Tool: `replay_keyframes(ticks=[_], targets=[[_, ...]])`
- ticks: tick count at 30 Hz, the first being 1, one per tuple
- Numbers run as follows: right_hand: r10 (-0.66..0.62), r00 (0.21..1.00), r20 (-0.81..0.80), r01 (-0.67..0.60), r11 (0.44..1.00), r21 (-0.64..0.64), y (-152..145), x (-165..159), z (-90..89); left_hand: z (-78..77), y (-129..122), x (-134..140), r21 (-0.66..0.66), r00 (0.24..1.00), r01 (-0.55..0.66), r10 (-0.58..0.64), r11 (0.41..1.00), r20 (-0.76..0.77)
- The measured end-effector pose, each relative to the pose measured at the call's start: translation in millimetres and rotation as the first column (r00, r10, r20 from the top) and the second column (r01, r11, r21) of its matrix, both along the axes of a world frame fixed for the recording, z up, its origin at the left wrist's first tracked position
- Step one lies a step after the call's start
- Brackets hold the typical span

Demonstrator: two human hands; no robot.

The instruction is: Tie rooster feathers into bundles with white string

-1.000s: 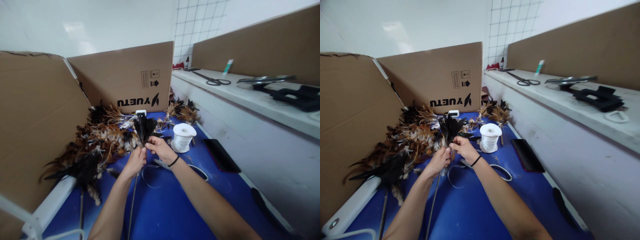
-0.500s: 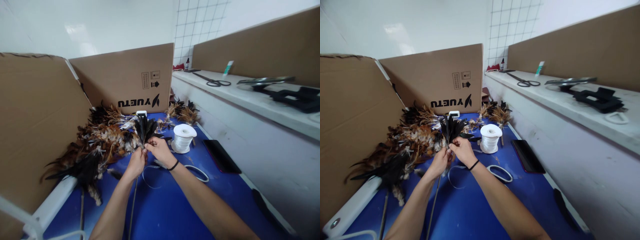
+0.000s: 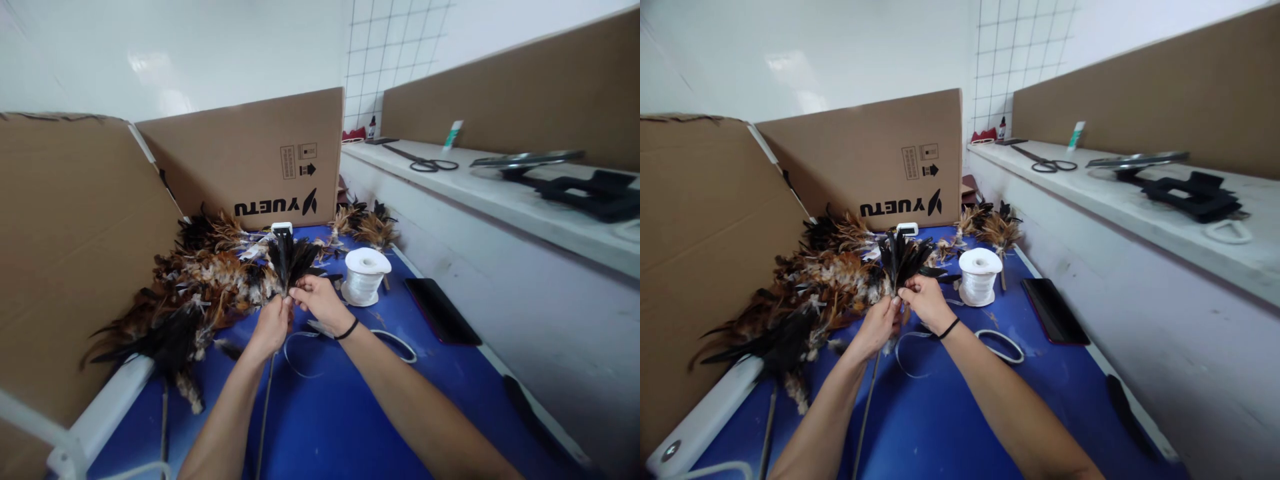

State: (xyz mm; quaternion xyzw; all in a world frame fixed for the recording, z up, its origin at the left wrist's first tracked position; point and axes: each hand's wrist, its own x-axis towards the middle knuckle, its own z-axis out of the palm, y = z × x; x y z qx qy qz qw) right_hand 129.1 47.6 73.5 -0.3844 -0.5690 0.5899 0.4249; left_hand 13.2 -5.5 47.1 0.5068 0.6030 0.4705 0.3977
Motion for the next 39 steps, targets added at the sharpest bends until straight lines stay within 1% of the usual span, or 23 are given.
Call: replay_keyframes(ticks=[2, 4, 7, 9, 10, 11, 14, 16, 17, 18, 20, 26, 29, 30, 31, 32, 33, 35, 36, 37, 38, 39], targets=[[0.031, 0.999, 0.006, -0.031, 0.999, -0.014, 2, 2, -1.7, 1.7, -1, -1, -0.020, 1.000, -0.002, 0.002, 1.000, 0.001], [0.063, 0.997, 0.041, -0.064, 0.998, 0.018, 7, 7, -5.6, 4.7, -2, -2, -0.048, 1.000, -0.001, 0.003, 0.999, 0.026], [0.068, 0.980, 0.188, -0.102, 0.979, 0.176, 12, 24, -13.8, 11.9, -4, -9, -0.099, 0.995, -0.003, 0.013, 0.995, 0.100], [0.068, 0.931, 0.359, -0.173, 0.947, 0.271, 12, 39, -18.6, 17.5, -5, -17, -0.133, 0.990, 0.006, 0.014, 0.991, 0.144], [0.071, 0.886, 0.458, -0.225, 0.930, 0.292, 10, 47, -20.3, 20.0, -4, -22, -0.154, 0.987, 0.013, 0.011, 0.988, 0.159], [0.077, 0.824, 0.561, -0.287, 0.911, 0.296, 7, 55, -21.6, 22.1, -4, -28, -0.166, 0.984, 0.016, 0.013, 0.986, 0.176], [0.025, 0.584, 0.812, -0.444, 0.847, 0.293, -9, 73, -24.2, 25.6, 0, -45, -0.172, 0.974, 0.014, 0.025, 0.985, 0.223], [-0.041, 0.438, 0.898, -0.512, 0.810, 0.287, -20, 80, -26.2, 25.8, 3, -54, -0.180, 0.966, 0.040, 0.009, 0.983, 0.260], [-0.074, 0.384, 0.921, -0.530, 0.799, 0.285, -25, 82, -27.3, 25.5, 5, -57, -0.194, 0.960, 0.056, 0.000, 0.979, 0.279], [-0.102, 0.343, 0.934, -0.537, 0.794, 0.284, -29, 83, -28.5, 25.2, 6, -59, -0.210, 0.955, 0.071, -0.005, 0.975, 0.297], [-0.145, 0.299, 0.943, -0.531, 0.796, 0.291, -34, 85, -30.5, 24.2, 8, -60, -0.242, 0.946, 0.085, -0.002, 0.967, 0.325], [-0.218, 0.256, 0.942, -0.473, 0.822, 0.318, -34, 94, -36.3, 19.1, 9, -56, -0.305, 0.926, 0.054, 0.067, 0.951, 0.370], [-0.306, 0.201, 0.930, -0.451, 0.814, 0.365, -32, 98, -37.1, 16.7, 8, -56, -0.318, 0.926, 0.029, 0.094, 0.948, 0.367], [-0.349, 0.191, 0.917, -0.456, 0.796, 0.398, -32, 96, -36.6, 16.4, 8, -57, -0.318, 0.926, 0.030, 0.093, 0.947, 0.365], [-0.391, 0.200, 0.898, -0.472, 0.765, 0.438, -33, 93, -35.7, 16.3, 7, -56, -0.315, 0.927, 0.035, 0.087, 0.949, 0.366], [-0.420, 0.232, 0.877, -0.500, 0.722, 0.478, -34, 88, -34.8, 16.5, 7, -56, -0.309, 0.927, 0.045, 0.076, 0.950, 0.368], [-0.430, 0.280, 0.858, -0.535, 0.672, 0.511, -35, 82, -34.1, 16.9, 6, -56, -0.301, 0.926, 0.056, 0.063, 0.952, 0.372], [-0.395, 0.372, 0.840, -0.614, 0.574, 0.542, -37, 65, -34.1, 17.9, 4, -54, -0.284, 0.926, 0.075, 0.038, 0.956, 0.375], [-0.365, 0.394, 0.844, -0.652, 0.536, 0.536, -37, 56, -34.8, 18.3, 3, -52, -0.278, 0.926, 0.081, 0.031, 0.957, 0.376], [-0.339, 0.396, 0.853, -0.685, 0.510, 0.521, -37, 47, -35.9, 18.5, 2, -51, -0.274, 0.926, 0.085, 0.026, 0.958, 0.377], [-0.320, 0.389, 0.864, -0.706, 0.498, 0.503, -35, 40, -36.9, 18.6, 1, -50, -0.272, 0.925, 0.088, 0.023, 0.958, 0.380], [-0.301, 0.383, 0.873, -0.716, 0.500, 0.487, -32, 34, -37.4, 18.5, 0, -49, -0.269, 0.923, 0.089, 0.022, 0.959, 0.385]])
